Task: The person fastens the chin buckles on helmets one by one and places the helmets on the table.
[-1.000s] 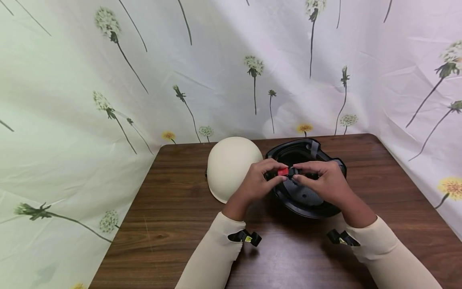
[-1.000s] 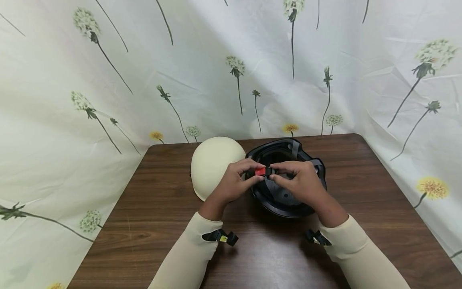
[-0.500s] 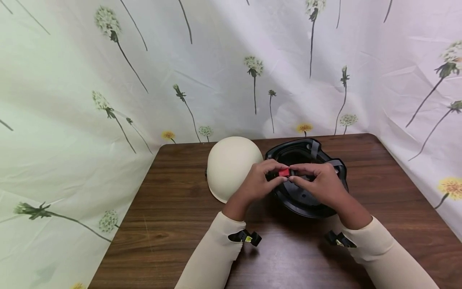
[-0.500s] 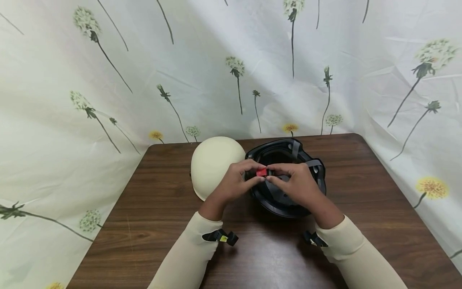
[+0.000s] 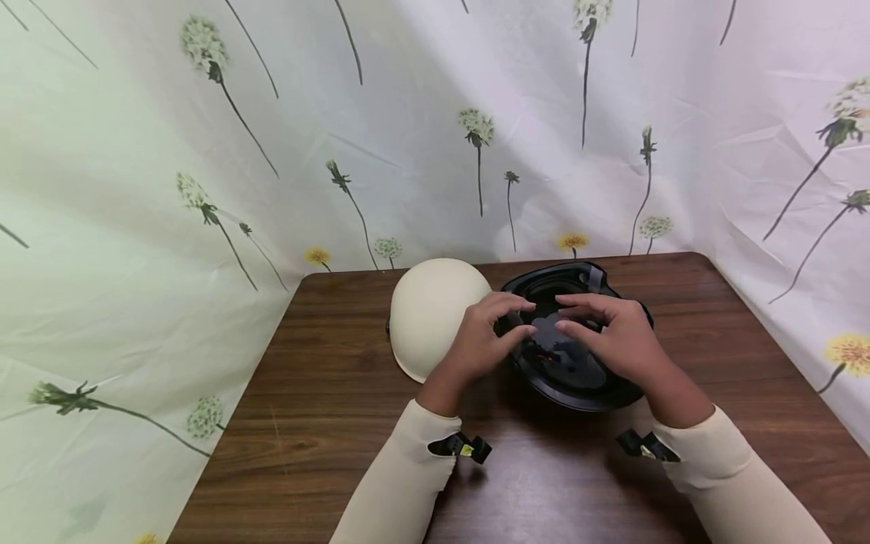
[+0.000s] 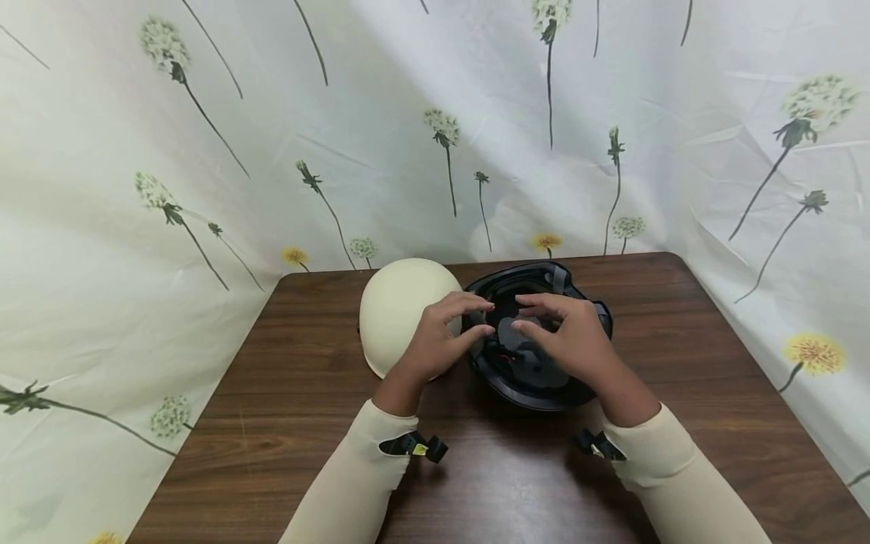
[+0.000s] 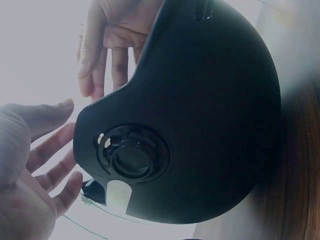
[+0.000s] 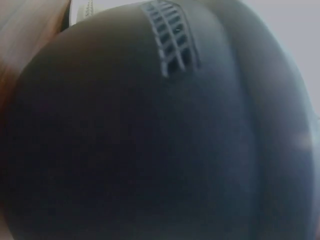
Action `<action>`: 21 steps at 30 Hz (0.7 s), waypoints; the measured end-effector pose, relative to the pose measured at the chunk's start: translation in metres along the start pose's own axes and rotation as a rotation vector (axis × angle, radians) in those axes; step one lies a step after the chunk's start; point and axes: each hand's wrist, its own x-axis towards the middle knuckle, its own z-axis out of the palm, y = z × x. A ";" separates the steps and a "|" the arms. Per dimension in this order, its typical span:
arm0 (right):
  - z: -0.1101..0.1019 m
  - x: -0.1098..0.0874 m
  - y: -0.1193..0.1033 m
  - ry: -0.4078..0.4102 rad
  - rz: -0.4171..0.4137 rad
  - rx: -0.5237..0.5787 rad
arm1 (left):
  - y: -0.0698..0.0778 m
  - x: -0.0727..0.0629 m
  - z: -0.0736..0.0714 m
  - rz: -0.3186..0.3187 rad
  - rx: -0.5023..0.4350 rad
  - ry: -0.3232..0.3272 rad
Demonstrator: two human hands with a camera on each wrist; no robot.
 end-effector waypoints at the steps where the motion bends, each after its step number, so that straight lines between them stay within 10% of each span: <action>1: -0.001 0.000 -0.001 -0.002 0.006 0.004 | 0.000 0.000 -0.001 0.004 0.009 0.006; 21: -0.018 -0.012 0.012 0.020 0.024 -0.045 | -0.004 -0.016 -0.015 0.041 0.110 -0.018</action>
